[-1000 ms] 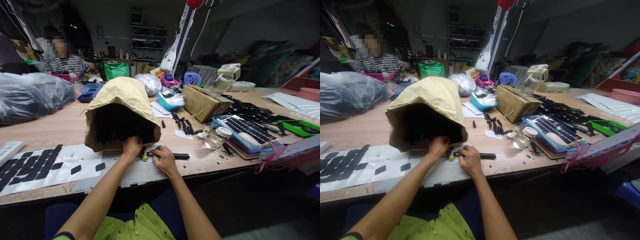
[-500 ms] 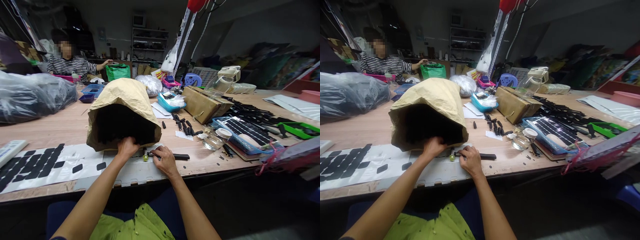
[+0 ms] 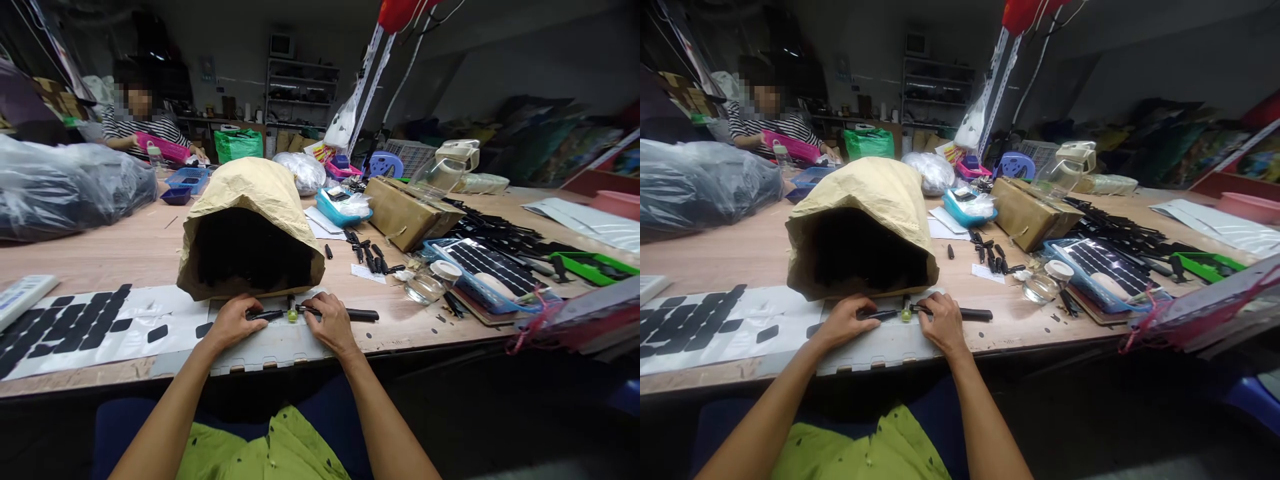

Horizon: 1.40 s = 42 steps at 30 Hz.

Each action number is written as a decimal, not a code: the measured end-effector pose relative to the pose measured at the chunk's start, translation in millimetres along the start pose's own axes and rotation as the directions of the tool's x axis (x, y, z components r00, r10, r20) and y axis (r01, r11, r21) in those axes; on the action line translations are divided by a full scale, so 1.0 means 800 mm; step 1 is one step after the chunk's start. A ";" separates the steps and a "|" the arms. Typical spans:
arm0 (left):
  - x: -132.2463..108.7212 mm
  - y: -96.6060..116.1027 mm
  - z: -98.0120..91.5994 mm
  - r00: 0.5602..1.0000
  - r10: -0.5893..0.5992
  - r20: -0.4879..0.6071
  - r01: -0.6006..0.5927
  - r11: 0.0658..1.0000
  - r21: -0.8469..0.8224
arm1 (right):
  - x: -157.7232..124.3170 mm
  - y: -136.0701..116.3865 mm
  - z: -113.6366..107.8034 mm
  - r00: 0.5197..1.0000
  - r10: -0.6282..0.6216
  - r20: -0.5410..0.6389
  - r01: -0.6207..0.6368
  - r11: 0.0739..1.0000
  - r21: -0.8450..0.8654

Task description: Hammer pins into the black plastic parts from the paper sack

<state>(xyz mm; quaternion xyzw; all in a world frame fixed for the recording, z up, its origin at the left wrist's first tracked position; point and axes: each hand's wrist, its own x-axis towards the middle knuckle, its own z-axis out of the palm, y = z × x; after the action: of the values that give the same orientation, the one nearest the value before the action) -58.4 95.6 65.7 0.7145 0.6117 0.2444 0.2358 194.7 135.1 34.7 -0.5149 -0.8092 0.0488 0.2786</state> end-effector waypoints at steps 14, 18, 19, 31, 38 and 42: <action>-0.002 -0.007 0.002 1.000 0.027 0.002 -0.027 0.991 -0.130 | -0.004 -0.045 -0.028 0.991 0.020 -0.132 0.012 0.973 0.231; -0.001 -0.010 0.005 1.000 0.028 -0.010 -0.029 0.988 -0.150 | -0.006 -0.062 -0.023 0.996 -0.006 -0.094 0.034 0.956 0.293; 0.000 -0.011 0.006 1.000 0.023 -0.005 -0.024 0.987 -0.161 | -0.007 -0.065 -0.020 0.996 -0.015 -0.084 0.039 0.956 0.292; 0.002 -0.011 0.006 1.000 0.024 0.004 -0.022 0.972 -0.236 | -0.017 -0.089 0.001 0.993 -0.112 -0.044 0.116 0.987 0.108; 0.001 -0.011 0.006 1.000 0.007 0.004 -0.005 0.970 -0.242 | -0.018 -0.079 -0.003 0.992 -0.067 -0.109 0.079 0.991 0.112; 0.001 -0.010 0.005 1.000 -0.015 0.013 0.017 0.972 -0.235 | -0.021 -0.071 -0.002 0.996 -0.055 -0.066 0.061 0.993 0.098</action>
<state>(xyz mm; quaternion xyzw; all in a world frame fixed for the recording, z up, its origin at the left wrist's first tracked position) -62.1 97.6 57.6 0.6779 0.5828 0.3095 0.3242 155.3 93.8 49.9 -0.4777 -0.8112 0.0650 0.3308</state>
